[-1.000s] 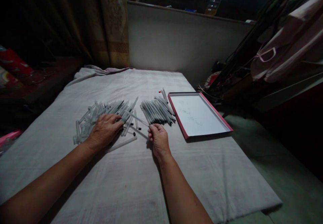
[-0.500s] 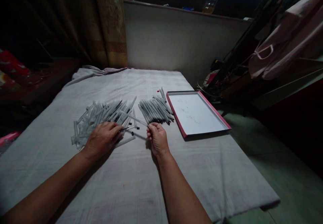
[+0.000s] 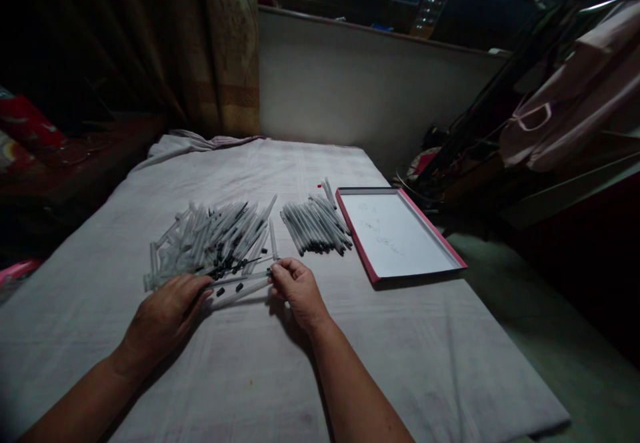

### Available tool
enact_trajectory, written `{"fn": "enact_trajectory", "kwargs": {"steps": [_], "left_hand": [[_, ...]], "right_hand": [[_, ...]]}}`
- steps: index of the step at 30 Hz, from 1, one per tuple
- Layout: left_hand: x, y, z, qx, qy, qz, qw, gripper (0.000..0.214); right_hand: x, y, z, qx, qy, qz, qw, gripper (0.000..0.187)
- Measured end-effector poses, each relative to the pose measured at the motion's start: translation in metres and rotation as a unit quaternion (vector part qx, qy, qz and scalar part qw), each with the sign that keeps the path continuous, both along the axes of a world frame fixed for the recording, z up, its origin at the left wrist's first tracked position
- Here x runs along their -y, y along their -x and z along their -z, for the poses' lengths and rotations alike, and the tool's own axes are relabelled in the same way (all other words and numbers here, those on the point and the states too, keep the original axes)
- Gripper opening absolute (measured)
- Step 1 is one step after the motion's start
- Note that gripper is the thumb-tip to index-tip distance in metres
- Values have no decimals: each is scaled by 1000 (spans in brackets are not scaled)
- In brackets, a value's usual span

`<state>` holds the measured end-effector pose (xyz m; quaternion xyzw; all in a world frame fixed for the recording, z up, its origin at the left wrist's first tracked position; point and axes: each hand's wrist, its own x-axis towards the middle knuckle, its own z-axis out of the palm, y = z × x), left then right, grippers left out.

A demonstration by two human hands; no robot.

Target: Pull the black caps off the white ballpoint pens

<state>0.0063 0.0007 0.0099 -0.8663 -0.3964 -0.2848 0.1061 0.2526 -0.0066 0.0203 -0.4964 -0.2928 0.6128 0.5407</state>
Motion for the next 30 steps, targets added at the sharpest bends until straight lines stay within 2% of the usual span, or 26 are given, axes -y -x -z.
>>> {"fn": "enact_trajectory", "kwargs": {"steps": [4, 8, 12, 17, 20, 26, 30], "left_hand": [[-1, 1, 1, 9, -15, -4, 1000, 21], [0, 4, 4, 17, -6, -8, 1000, 22], [0, 5, 6, 24, 24, -4, 999, 21], [1, 4, 5, 36, 20, 1, 999, 24], [1, 5, 6, 42, 41, 6, 998, 25], [0, 5, 7, 45, 77, -5, 996, 30], [-1, 3, 6, 43, 90, 4, 995, 27]], "right_hand": [[-1, 2, 5, 76, -36, 9, 996, 49], [-2, 3, 4, 114, -41, 5, 993, 47], [-4, 0, 1, 115, -42, -6, 992, 41], [-12, -5, -2, 102, -47, -22, 993, 31], [-14, -5, -2, 89, -57, -10, 994, 22], [-12, -4, 3, 81, -63, -7, 995, 23], [-13, -7, 8, 115, -66, -4, 991, 25]]}}
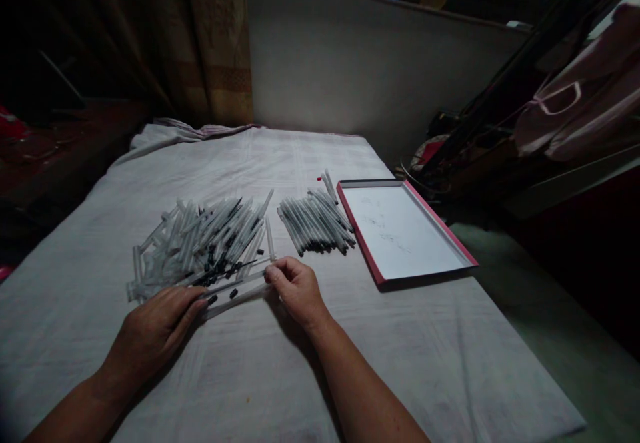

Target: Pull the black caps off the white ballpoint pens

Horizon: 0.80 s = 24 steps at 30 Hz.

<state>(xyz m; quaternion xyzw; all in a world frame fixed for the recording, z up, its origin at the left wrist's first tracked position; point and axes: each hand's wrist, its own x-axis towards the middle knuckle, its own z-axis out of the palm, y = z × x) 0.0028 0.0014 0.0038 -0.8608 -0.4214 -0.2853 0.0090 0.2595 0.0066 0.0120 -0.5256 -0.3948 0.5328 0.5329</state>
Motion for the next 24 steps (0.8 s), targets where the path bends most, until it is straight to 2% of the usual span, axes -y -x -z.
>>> {"fn": "enact_trajectory", "kwargs": {"steps": [4, 8, 12, 15, 21, 24], "left_hand": [[0, 0, 0, -4, -11, 0, 1000, 26], [0, -2, 0, 3, -31, 5, 1000, 26], [1, -3, -2, 4, -28, 3, 1000, 26], [1, -4, -3, 0, -33, 7, 999, 26], [1, -4, -5, -6, -30, 14, 999, 27], [1, -5, -6, -13, -30, 15, 999, 29]], "right_hand": [[1, -4, 0, 7, -6, -12, 1000, 16], [2, -4, -3, 16, -42, -9, 999, 7], [2, -3, -4, -20, -6, -5, 1000, 18], [2, -2, -3, -6, 11, -8, 1000, 15], [3, -6, -1, 13, -27, -20, 999, 7], [2, -7, 1, 1, -27, -22, 999, 16]]}}
